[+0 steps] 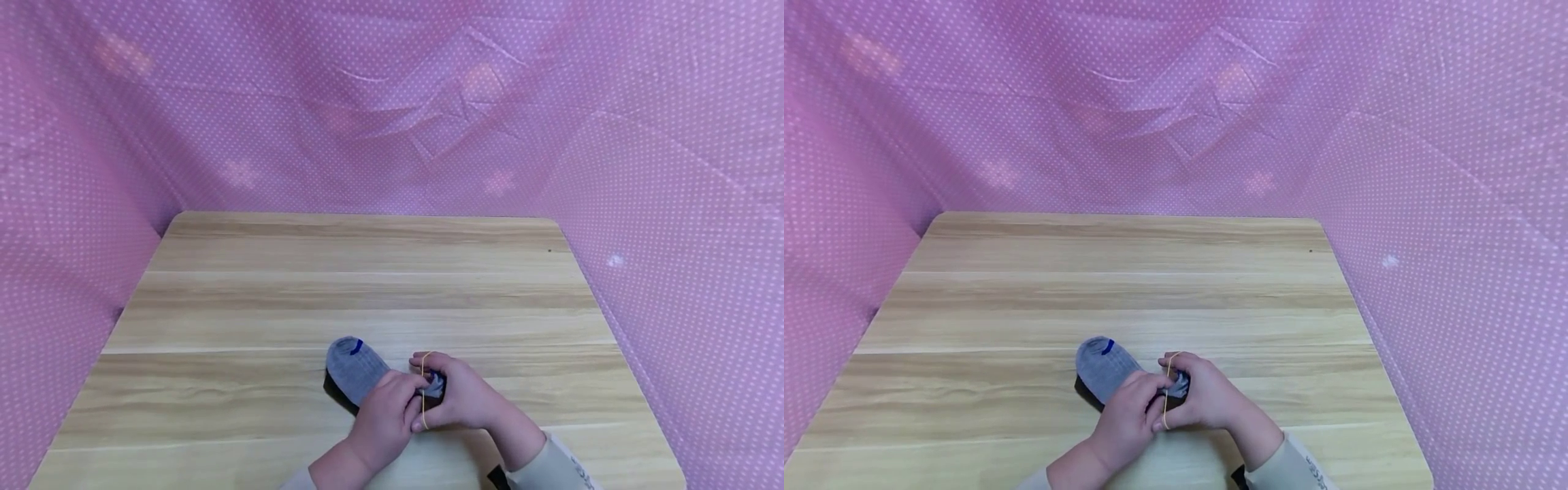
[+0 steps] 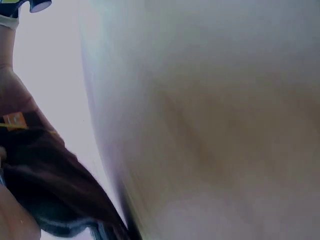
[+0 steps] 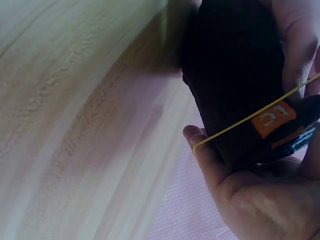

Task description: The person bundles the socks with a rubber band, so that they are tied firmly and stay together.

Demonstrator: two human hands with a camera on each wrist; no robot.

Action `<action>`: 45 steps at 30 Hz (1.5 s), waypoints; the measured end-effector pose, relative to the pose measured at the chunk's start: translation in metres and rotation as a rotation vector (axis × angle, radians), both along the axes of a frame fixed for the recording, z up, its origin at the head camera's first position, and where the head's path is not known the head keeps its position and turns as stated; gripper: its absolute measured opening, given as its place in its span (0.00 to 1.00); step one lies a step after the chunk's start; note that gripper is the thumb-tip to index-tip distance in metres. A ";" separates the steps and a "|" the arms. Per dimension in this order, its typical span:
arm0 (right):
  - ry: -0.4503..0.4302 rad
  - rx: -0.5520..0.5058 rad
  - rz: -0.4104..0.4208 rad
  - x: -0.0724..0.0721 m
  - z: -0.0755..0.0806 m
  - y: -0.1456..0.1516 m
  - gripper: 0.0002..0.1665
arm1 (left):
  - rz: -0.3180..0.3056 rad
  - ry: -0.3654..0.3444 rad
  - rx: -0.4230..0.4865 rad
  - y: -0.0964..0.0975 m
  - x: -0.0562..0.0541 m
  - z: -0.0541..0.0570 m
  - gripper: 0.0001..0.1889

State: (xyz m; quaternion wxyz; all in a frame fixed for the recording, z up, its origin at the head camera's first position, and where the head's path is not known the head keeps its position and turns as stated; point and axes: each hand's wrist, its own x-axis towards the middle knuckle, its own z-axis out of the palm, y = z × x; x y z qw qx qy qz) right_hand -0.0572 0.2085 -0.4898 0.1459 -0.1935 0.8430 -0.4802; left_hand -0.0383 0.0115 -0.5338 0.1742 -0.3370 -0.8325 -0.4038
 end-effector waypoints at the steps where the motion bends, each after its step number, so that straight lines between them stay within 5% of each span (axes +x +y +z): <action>1: 0.006 0.007 0.005 0.000 0.000 0.000 0.38 | -0.009 -0.004 -0.004 0.000 0.000 0.000 0.12; 8: -0.038 -0.063 0.044 -0.005 0.000 0.000 0.33 | -0.004 -0.048 0.106 -0.002 -0.002 0.000 0.13; 15: -0.134 -0.121 0.032 -0.007 -0.002 0.009 0.45 | 0.016 -0.035 0.278 -0.003 0.002 0.001 0.16; 22: -0.112 -0.061 0.060 -0.002 -0.005 0.010 0.18 | 0.102 -0.026 0.370 -0.001 0.002 0.004 0.15; 27: -0.099 -0.155 0.027 0.003 -0.014 0.005 0.15 | 0.153 -0.058 0.426 0.002 0.002 0.007 0.15; 30: 0.008 -0.213 0.034 0.007 -0.021 0.005 0.08 | 0.191 -0.077 0.481 0.002 -0.001 0.008 0.16; 33: 0.272 -0.174 0.076 0.011 -0.023 0.004 0.01 | 0.232 -0.103 0.507 0.001 -0.005 0.010 0.15; 38: 0.668 -0.026 0.118 0.016 -0.020 -0.001 0.08 | 0.274 -0.105 0.416 0.004 -0.008 0.010 0.13; 42: 0.760 0.046 0.113 0.018 -0.019 -0.003 0.08 | 0.245 -0.095 0.327 0.007 -0.011 0.010 0.12; 45: 0.714 0.061 0.071 0.020 -0.021 -0.002 0.07 | 0.131 -0.172 0.287 0.005 -0.012 0.011 0.16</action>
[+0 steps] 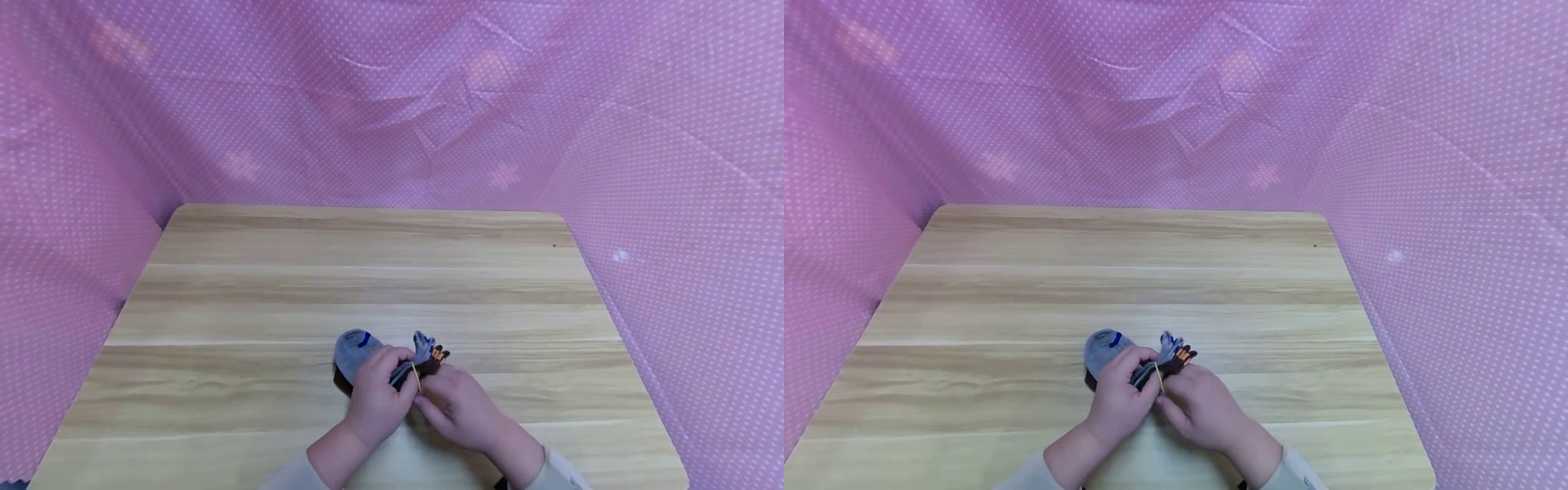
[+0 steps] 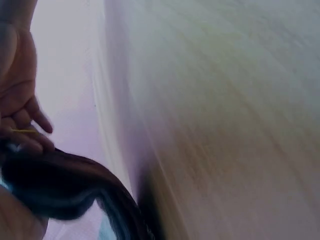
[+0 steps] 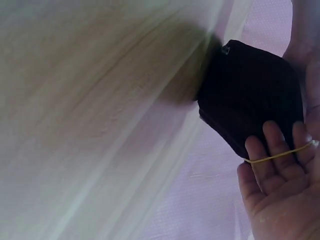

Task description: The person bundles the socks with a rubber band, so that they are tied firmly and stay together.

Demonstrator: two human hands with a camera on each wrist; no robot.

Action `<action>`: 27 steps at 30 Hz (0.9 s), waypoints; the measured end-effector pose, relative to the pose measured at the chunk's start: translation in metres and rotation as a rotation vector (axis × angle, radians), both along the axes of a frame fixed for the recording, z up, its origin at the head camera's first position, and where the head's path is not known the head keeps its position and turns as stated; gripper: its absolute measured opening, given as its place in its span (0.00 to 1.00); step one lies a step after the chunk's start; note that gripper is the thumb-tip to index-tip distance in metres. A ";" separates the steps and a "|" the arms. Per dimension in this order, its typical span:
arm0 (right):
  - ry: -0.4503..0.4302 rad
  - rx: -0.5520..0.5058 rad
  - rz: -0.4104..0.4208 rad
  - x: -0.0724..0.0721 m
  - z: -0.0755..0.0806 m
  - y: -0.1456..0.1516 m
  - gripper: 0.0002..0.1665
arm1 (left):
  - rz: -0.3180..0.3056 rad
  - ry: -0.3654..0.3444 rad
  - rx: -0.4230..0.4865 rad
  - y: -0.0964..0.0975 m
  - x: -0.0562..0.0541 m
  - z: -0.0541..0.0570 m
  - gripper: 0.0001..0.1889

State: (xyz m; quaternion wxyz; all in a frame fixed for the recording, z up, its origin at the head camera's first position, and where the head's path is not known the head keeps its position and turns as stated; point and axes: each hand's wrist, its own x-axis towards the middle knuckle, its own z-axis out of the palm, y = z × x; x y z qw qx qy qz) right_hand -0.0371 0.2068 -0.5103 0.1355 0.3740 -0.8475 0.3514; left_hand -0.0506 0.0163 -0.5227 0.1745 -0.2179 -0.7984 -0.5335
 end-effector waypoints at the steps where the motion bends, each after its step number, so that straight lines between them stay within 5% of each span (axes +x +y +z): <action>1: -0.030 -0.017 -0.017 0.001 0.000 0.000 0.06 | -0.055 -0.033 -0.004 -0.002 0.000 0.001 0.19; 4: -0.106 -0.103 -0.055 0.001 0.000 0.003 0.09 | -0.172 -0.161 -0.049 -0.009 0.001 0.001 0.30; 8: -0.067 -0.137 -0.030 -0.001 0.000 0.003 0.16 | -0.189 -0.214 -0.153 -0.010 0.002 -0.002 0.33; 18: 0.075 -0.048 -0.028 0.002 -0.003 0.001 0.11 | -0.144 -0.107 -0.247 -0.010 -0.005 0.003 0.21; 22: 0.155 0.004 -0.057 0.004 -0.002 0.000 0.11 | -0.096 -0.002 -0.238 -0.010 -0.007 0.004 0.19; 25: 0.181 -0.047 -0.119 0.007 -0.003 -0.003 0.13 | -0.038 0.096 -0.225 -0.008 -0.007 0.003 0.18; 27: 0.125 -0.121 -0.177 0.012 -0.004 -0.006 0.13 | -0.001 0.155 -0.217 -0.007 -0.007 0.003 0.18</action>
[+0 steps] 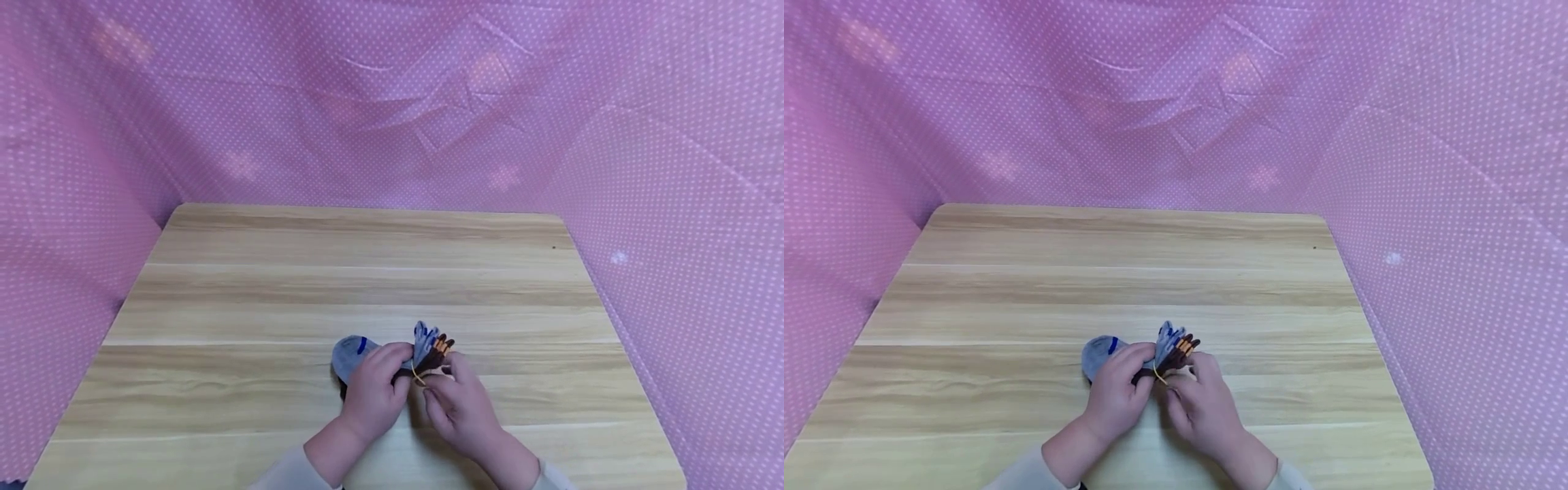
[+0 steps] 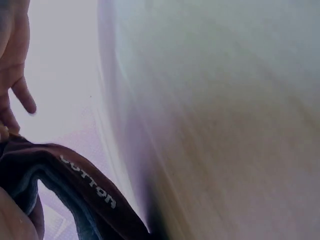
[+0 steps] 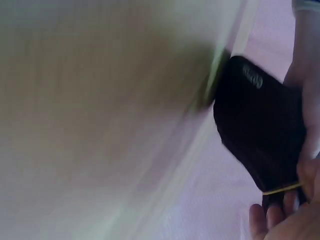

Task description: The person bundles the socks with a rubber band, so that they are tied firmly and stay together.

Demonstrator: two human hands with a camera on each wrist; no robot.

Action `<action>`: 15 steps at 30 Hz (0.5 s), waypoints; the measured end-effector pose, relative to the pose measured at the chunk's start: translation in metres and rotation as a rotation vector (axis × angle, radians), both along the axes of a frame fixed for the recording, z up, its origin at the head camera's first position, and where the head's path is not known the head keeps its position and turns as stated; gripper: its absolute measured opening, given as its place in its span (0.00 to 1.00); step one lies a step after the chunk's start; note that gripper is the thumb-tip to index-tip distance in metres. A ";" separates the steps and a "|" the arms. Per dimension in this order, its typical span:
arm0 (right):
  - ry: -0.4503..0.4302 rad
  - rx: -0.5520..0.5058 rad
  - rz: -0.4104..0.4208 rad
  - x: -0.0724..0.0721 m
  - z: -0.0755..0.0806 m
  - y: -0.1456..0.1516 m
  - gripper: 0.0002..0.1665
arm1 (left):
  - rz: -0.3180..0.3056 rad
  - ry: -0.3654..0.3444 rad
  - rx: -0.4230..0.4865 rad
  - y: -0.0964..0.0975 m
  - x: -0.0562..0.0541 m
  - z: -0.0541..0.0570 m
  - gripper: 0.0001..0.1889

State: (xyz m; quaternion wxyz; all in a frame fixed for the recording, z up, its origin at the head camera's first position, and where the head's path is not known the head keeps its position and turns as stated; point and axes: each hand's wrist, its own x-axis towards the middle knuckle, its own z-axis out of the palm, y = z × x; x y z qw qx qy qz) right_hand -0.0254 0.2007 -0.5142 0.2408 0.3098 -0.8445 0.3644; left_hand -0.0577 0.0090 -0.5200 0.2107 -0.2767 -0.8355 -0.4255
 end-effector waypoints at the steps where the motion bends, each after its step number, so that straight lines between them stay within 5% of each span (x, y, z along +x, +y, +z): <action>1: -0.078 -0.066 -0.012 0.003 0.000 -0.001 0.12 | 0.010 0.028 0.003 0.001 0.000 0.000 0.18; 6: -0.916 -0.702 0.034 0.009 0.005 -0.006 0.12 | 0.005 0.108 0.000 0.004 0.003 -0.003 0.16; 8: -1.177 -0.936 0.002 0.007 0.008 -0.007 0.13 | -0.014 0.129 -0.016 0.006 0.005 -0.005 0.17; 11: -1.308 -1.132 0.033 0.005 0.009 -0.007 0.13 | -0.030 0.130 -0.031 0.009 0.008 -0.008 0.17; 15: -1.230 -1.399 0.271 0.004 0.010 -0.006 0.20 | 0.006 0.029 0.029 0.011 0.009 -0.009 0.16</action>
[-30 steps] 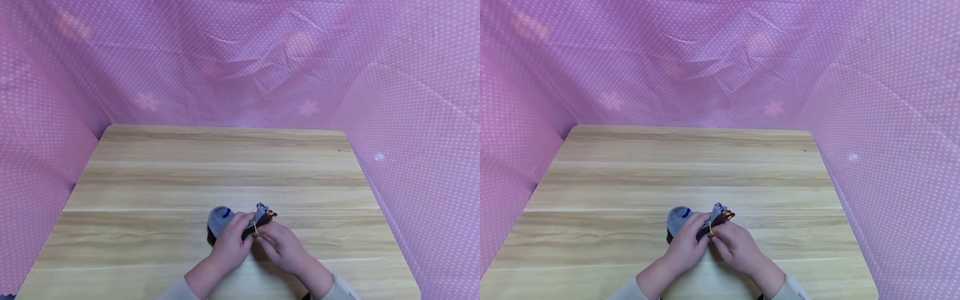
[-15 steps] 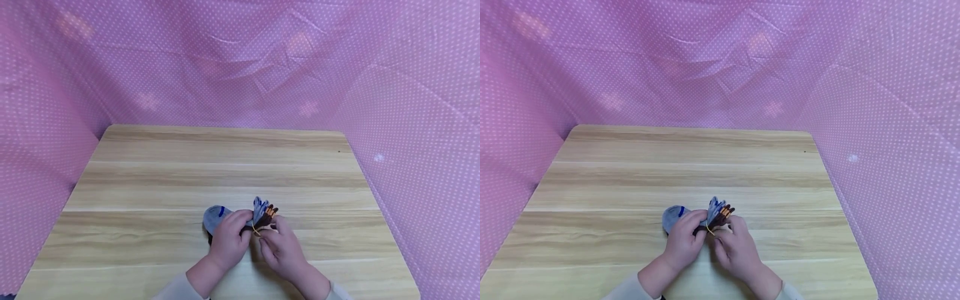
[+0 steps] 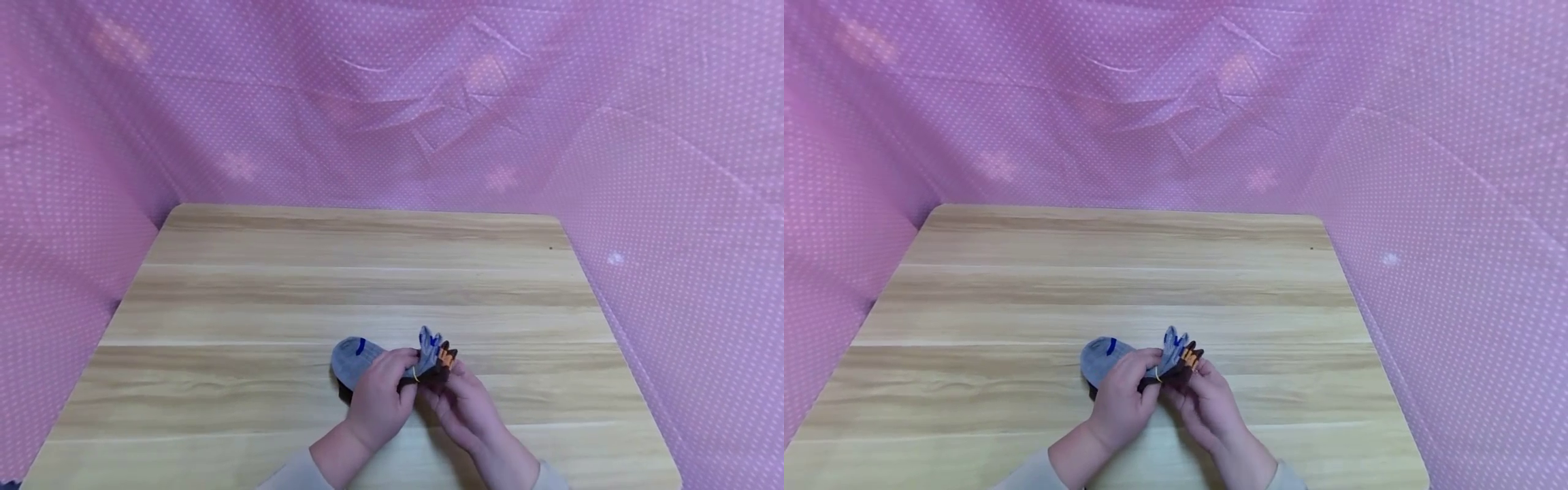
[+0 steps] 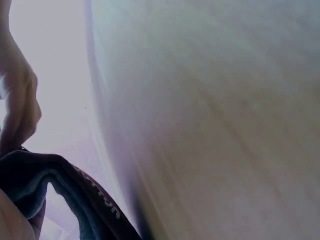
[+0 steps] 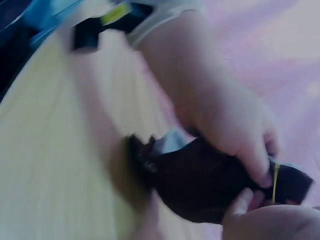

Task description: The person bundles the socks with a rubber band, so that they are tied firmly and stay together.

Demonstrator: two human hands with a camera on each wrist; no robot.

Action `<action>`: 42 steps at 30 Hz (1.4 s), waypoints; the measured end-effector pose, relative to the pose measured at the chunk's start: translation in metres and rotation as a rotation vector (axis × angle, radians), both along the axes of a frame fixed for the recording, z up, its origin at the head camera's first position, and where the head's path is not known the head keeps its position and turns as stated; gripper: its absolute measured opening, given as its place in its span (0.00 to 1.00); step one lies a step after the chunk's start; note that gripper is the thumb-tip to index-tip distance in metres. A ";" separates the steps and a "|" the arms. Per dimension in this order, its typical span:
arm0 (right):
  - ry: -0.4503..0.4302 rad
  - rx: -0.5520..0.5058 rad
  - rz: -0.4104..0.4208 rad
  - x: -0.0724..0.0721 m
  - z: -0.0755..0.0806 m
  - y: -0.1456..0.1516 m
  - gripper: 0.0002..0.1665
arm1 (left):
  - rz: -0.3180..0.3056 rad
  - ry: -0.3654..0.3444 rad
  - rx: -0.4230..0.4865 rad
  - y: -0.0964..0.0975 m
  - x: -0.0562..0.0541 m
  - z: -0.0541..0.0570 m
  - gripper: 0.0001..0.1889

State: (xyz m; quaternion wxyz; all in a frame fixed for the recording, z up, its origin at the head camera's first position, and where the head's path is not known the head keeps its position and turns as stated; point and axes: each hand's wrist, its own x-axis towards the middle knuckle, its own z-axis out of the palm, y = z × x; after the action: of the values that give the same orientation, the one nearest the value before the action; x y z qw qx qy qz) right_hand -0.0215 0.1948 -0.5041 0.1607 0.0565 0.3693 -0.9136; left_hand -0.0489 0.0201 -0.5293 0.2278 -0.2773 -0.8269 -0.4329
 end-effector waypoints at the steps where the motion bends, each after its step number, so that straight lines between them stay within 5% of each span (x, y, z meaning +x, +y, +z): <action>1: 0.031 -0.093 -0.005 0.000 0.000 -0.001 0.21 | 0.018 -0.034 0.025 0.000 0.000 0.000 0.15; 4: 0.092 -0.340 0.015 -0.001 0.002 -0.004 0.19 | 0.075 -0.148 0.120 -0.001 -0.001 0.002 0.13; 6: 0.089 -0.389 0.061 -0.001 0.004 -0.006 0.18 | 0.102 -0.202 0.170 -0.002 -0.002 0.004 0.13; 9: 0.073 -0.297 0.176 -0.001 0.007 -0.005 0.20 | 0.133 -0.221 0.210 -0.004 -0.005 0.008 0.12; 14: 0.156 -0.088 0.370 -0.004 0.007 0.006 0.29 | 0.150 -0.146 0.185 -0.008 -0.010 0.009 0.15; 21: 0.451 0.046 0.330 -0.008 -0.007 0.013 0.33 | 0.112 -0.064 0.110 -0.008 -0.009 0.009 0.17; 23: 0.546 0.195 0.284 -0.010 -0.008 0.013 0.30 | 0.115 -0.056 0.100 -0.008 -0.009 0.009 0.18; 25: 0.679 0.460 0.262 -0.012 -0.003 0.013 0.25 | 0.118 -0.050 0.089 -0.010 -0.010 0.009 0.19; 30: 1.246 1.605 0.206 -0.017 0.024 0.012 0.14 | 0.095 -0.035 0.019 -0.014 -0.014 0.008 0.20; 32: 1.419 1.922 0.151 -0.017 0.033 0.009 0.13 | 0.098 -0.014 -0.015 -0.015 -0.015 0.009 0.21; 33: 1.456 1.999 0.133 -0.017 0.035 0.007 0.13 | 0.105 0.001 -0.030 -0.015 -0.015 0.009 0.20; 35: 1.472 1.976 0.064 -0.019 0.034 0.005 0.11 | 0.109 0.031 -0.041 -0.015 -0.016 0.011 0.20; 38: 1.351 1.665 0.004 -0.022 0.028 0.007 0.14 | 0.086 0.075 -0.065 -0.015 -0.018 0.015 0.21; 42: 1.066 1.227 0.137 -0.026 0.026 0.012 0.10 | 0.063 0.106 -0.112 -0.017 -0.019 0.016 0.21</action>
State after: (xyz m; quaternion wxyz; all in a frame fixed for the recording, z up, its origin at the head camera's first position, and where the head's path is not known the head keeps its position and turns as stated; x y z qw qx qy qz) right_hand -0.0479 0.2068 -0.4781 -0.0407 -0.3304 0.8334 -0.4411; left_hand -0.0684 0.0032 -0.5131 0.2689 -0.2859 -0.8450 -0.3632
